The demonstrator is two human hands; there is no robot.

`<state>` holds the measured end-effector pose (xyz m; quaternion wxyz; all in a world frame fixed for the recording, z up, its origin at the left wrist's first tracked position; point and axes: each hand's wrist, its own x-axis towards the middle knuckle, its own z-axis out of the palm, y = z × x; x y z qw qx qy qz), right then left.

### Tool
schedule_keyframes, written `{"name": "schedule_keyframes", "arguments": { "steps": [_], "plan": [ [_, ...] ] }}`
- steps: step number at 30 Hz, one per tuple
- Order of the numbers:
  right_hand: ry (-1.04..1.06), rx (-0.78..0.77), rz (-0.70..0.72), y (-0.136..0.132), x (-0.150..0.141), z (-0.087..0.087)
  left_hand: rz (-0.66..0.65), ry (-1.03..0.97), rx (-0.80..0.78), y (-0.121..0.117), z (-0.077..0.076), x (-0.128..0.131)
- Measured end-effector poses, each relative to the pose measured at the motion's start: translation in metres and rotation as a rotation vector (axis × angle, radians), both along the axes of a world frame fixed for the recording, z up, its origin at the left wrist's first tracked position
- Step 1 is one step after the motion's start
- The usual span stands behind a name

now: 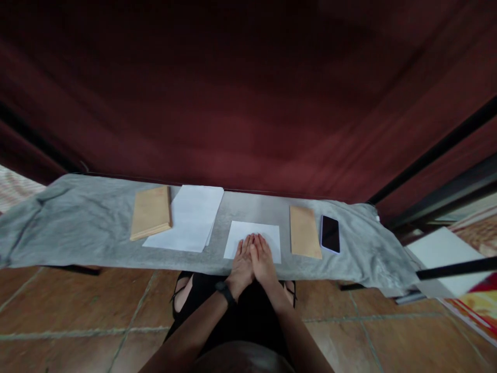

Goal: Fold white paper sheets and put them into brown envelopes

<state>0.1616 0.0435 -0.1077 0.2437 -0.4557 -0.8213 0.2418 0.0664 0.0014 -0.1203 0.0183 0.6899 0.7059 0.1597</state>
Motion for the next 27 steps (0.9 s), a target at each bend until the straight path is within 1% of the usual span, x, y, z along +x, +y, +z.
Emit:
{"name": "schedule_keyframes", "arguments": {
  "steps": [3, 5, 7, 11, 15, 17, 19, 21, 22, 24, 25, 27],
  "plan": [
    [-0.179, 0.151, 0.017, -0.002, 0.005, -0.007, 0.036, 0.002, 0.007, 0.000, -0.006, -0.013],
    [-0.248, 0.222, -0.002, -0.001, 0.017, -0.010, 0.073, -0.004, 0.028, -0.002, -0.006, -0.025],
    [-0.273, 0.260, -0.043, 0.002, 0.028, -0.013, 0.112, -0.014, 0.038, -0.005, -0.004, -0.036],
    [-0.260, 0.283, -0.121, 0.009, 0.043, -0.017, 0.196, -0.038, 0.049, -0.009, -0.001, -0.051],
    [-0.220, 0.268, -0.162, 0.014, 0.053, -0.021, 0.250, -0.050, 0.064, -0.013, 0.002, -0.060],
    [-0.224, 0.240, -0.172, 0.014, 0.055, -0.022, 0.278, -0.053, 0.072, -0.013, 0.005, -0.061],
    [-0.238, 0.223, -0.180, 0.014, 0.055, -0.023, 0.299, -0.050, 0.093, -0.009, 0.010, -0.056],
    [-0.246, 0.233, -0.192, 0.013, 0.053, -0.023, 0.260, -0.048, 0.115, 0.001, 0.015, -0.046],
    [-0.246, 0.242, -0.197, 0.013, 0.052, -0.023, 0.205, -0.052, 0.116, 0.008, 0.016, -0.039],
    [-0.241, 0.261, -0.201, 0.013, 0.051, -0.024, 0.038, -0.062, 0.092, 0.023, 0.017, -0.024],
    [-0.237, 0.271, -0.202, 0.014, 0.051, -0.025, -0.023, -0.062, 0.071, 0.030, 0.017, -0.017],
    [-0.232, 0.294, -0.198, 0.014, 0.052, -0.027, -0.067, -0.050, 0.030, 0.043, 0.014, -0.010]
  ]
}}
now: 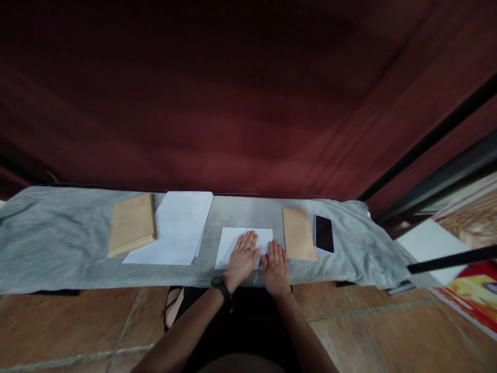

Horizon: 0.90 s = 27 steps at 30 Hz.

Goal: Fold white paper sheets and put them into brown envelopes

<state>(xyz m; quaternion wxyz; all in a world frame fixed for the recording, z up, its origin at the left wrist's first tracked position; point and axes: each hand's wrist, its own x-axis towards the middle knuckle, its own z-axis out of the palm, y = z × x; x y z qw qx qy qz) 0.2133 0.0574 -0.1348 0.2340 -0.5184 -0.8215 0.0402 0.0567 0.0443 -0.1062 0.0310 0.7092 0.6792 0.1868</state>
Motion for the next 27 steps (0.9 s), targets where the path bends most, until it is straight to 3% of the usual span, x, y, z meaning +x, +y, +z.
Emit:
{"name": "schedule_keyframes", "arguments": {
  "steps": [8, 16, 27],
  "plan": [
    [0.055, 0.038, 0.017, 0.009, -0.009, -0.002, 0.057, 0.046, -0.005, 0.009, -0.012, -0.017],
    [-0.082, -0.131, 0.245, 0.043, -0.057, 0.017, 0.034, 0.136, -0.096, 0.011, -0.017, -0.017],
    [-0.083, 0.092, 0.055, 0.045, -0.025, -0.003, 0.093, 0.126, -0.051, 0.008, -0.015, -0.016]
  ]
}}
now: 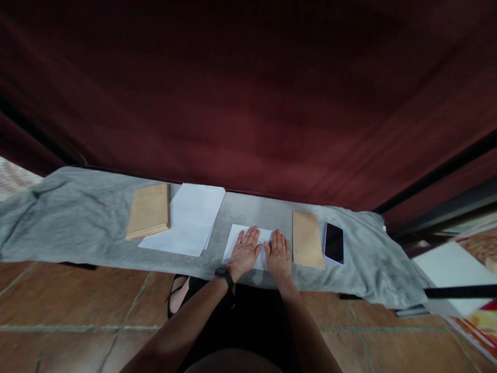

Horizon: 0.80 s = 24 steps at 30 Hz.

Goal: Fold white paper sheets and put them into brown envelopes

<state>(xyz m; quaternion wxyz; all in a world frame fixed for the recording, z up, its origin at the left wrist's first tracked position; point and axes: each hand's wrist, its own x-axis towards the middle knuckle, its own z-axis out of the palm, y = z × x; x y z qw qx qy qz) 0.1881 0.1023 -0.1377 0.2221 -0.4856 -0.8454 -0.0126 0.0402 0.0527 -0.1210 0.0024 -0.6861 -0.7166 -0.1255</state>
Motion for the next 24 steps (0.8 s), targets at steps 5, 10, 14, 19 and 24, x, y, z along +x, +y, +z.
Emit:
{"name": "schedule_keyframes", "arguments": {
  "steps": [5, 10, 14, 19, 24],
  "plan": [
    [0.010, 0.029, -0.002, 0.000, 0.005, -0.004, 0.058, 0.001, -0.001, -0.001, 0.001, -0.008],
    [-0.008, -0.007, -0.006, -0.001, 0.005, -0.003, 0.137, 0.013, -0.003, -0.008, 0.005, -0.024],
    [0.008, 0.012, -0.008, -0.001, 0.005, -0.004, 0.194, 0.013, 0.001, -0.015, 0.005, -0.035],
    [-0.005, 0.055, 0.007, -0.001, 0.006, -0.003, 0.282, 0.022, 0.010, -0.025, 0.004, -0.044],
    [0.009, 0.098, 0.032, -0.003, 0.007, -0.001, 0.251, 0.020, 0.105, -0.046, 0.010, -0.037]
  ]
}}
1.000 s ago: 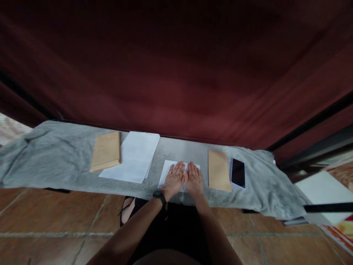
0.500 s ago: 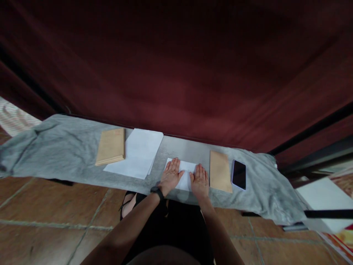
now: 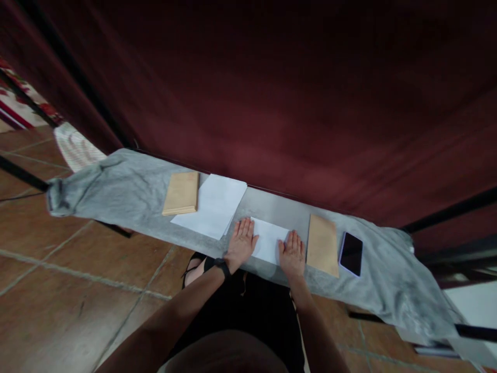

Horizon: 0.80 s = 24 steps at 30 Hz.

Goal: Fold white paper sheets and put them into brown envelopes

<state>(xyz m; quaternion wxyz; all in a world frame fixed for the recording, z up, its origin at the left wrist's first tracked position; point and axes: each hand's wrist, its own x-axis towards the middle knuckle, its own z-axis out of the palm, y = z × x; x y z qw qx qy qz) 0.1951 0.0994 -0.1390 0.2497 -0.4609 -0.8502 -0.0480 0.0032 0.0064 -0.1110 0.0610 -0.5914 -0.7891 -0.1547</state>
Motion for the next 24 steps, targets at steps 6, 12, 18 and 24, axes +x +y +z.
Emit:
{"name": "schedule_keyframes", "arguments": {
  "steps": [6, 12, 18, 24],
  "plan": [
    [-0.038, -0.010, 0.005, 0.001, 0.002, -0.004, -0.555, 0.031, -0.045, -0.029, 0.005, 0.021],
    [-0.002, -0.065, 0.011, 0.003, 0.002, 0.002, -0.608, 0.043, -0.073, -0.034, 0.011, 0.020],
    [-0.114, -0.301, 0.501, 0.000, -0.025, 0.021, -0.634, 0.007, -0.097, -0.034, 0.015, 0.020],
    [-0.209, -0.277, 0.544, 0.013, -0.045, 0.020, -0.642, -0.061, -0.114, -0.035, 0.018, 0.021]
  ]
}}
